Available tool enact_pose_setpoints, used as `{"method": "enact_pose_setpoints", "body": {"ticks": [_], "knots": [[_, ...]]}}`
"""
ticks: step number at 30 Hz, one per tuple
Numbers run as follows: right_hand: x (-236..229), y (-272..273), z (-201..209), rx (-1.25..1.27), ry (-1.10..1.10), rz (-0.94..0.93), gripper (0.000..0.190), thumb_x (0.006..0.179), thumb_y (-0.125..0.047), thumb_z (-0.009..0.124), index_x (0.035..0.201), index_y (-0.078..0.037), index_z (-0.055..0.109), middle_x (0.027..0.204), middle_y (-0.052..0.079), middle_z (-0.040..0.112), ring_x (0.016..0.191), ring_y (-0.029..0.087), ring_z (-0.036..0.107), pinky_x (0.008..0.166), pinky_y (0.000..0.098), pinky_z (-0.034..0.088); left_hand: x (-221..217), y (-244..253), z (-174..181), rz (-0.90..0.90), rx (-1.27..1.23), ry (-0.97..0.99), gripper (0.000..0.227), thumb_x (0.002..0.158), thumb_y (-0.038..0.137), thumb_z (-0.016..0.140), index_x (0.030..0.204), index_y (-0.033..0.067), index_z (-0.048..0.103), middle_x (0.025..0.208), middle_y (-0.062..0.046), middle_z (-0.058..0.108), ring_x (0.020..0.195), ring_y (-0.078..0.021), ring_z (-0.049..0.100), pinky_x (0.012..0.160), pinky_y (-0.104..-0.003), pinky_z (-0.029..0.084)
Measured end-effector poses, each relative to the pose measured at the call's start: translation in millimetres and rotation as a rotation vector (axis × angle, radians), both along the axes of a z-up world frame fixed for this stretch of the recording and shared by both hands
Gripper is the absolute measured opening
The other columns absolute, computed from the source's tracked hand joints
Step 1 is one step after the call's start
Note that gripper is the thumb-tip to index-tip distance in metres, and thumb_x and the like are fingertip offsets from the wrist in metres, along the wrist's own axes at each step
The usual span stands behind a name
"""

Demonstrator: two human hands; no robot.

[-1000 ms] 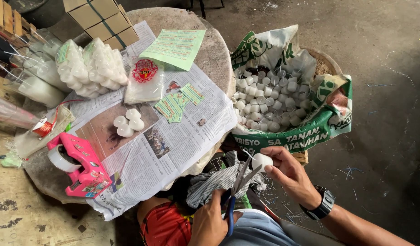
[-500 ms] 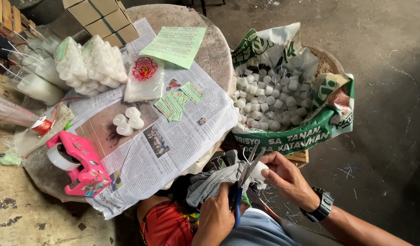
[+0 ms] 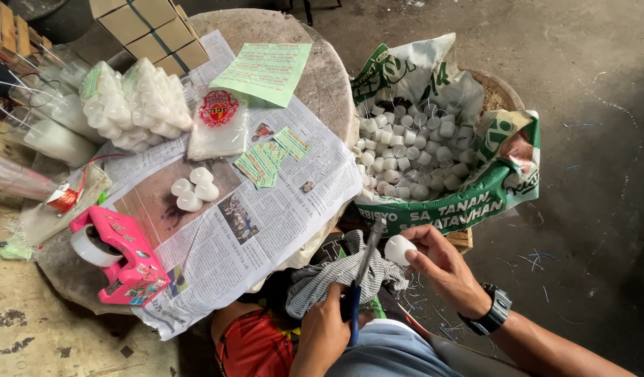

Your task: The person is trimming the wicks of small white candles using a pair of scissors at a workshop table.

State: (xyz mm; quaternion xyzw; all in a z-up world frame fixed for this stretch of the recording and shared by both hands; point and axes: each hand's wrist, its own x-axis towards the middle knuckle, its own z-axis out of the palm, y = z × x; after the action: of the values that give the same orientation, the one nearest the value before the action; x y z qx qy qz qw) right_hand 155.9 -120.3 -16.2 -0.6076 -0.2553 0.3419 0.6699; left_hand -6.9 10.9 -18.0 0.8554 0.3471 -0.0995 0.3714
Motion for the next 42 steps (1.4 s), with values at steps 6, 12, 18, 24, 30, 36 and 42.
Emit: {"method": "enact_pose_setpoints", "body": {"ticks": [6,12,18,24,30,36,42], "knots": [[2.5,-1.0,-2.2,-0.057,0.067,-0.052,0.029,0.078,-0.024,0.053,0.101,-0.008,0.05,0.093,0.008,0.057,0.079,0.016,0.054,0.062,0.026,0.042,1.7,26.2,24.9,-0.05,-0.205,-0.058,0.041,0.073,0.028,0.066,0.102,0.015,0.041,0.086,0.004,0.07,0.073,-0.0128,0.068,0.056,-0.026,0.056],[4.3,-1.1,0.1,-0.077,0.038,-0.056,0.032,0.076,-0.025,0.053,0.102,-0.007,0.05,0.094,0.009,0.058,0.071,0.015,0.051,0.058,0.026,0.044,46.9,69.7,93.8,0.008,0.092,-0.02,0.054,0.08,0.013,0.054,0.127,0.0133,0.026,0.088,-0.005,0.061,0.051,-0.0118,0.054,0.038,-0.017,0.044],[11.2,-5.3,-7.6,-0.133,0.033,-0.083,0.03,0.076,-0.025,0.053,0.101,-0.007,0.052,0.092,0.008,0.057,0.067,0.015,0.049,0.056,0.0256,0.042,97.2,136.9,25.6,-0.176,0.697,0.249,0.022,0.08,0.001,0.034,0.089,0.004,0.054,0.079,-0.014,0.061,0.068,-0.0332,0.061,0.054,-0.043,0.048],[19.8,-6.6,-14.6,-0.176,0.035,-0.129,0.034,0.078,-0.023,0.051,0.108,-0.007,0.05,0.094,0.009,0.058,0.069,0.015,0.051,0.061,0.026,0.045,79.6,89.7,41.9,-0.286,0.948,0.199,0.048,0.082,0.009,0.042,0.128,0.0012,0.032,0.12,-0.022,0.043,0.097,-0.032,0.05,0.078,-0.042,0.045],[15.2,0.6,-32.8,0.043,0.15,-0.111,0.038,0.074,-0.006,0.058,0.109,0.006,0.05,0.085,0.013,0.054,0.072,0.016,0.049,0.058,0.0283,0.042,26.1,48.1,-55.0,-0.22,0.503,-0.12,0.025,0.076,0.032,0.057,0.089,0.0107,0.057,0.079,-0.007,0.057,0.077,-0.0278,0.059,0.063,-0.039,0.048],[16.9,4.1,-45.5,0.061,0.233,0.049,0.035,0.076,-0.006,0.056,0.111,-0.002,0.053,0.099,0.009,0.055,0.071,0.014,0.049,0.056,0.0256,0.042,9.4,46.0,-51.2,-0.102,0.236,-0.414,0.013,0.074,0.02,0.061,0.079,0.0084,0.057,0.08,-0.006,0.054,0.073,-0.0261,0.056,0.061,-0.037,0.041],[4.1,13.7,-52.2,-0.003,0.137,0.132,0.038,0.073,-0.016,0.06,0.106,0.0,0.051,0.095,0.01,0.058,0.078,0.016,0.055,0.063,0.0269,0.047,43.6,8.4,-2.8,-0.056,0.025,-1.04,0.016,0.083,0.019,0.052,0.081,0.0037,0.052,0.085,-0.01,0.054,0.075,-0.0199,0.056,0.064,-0.028,0.05]]}}
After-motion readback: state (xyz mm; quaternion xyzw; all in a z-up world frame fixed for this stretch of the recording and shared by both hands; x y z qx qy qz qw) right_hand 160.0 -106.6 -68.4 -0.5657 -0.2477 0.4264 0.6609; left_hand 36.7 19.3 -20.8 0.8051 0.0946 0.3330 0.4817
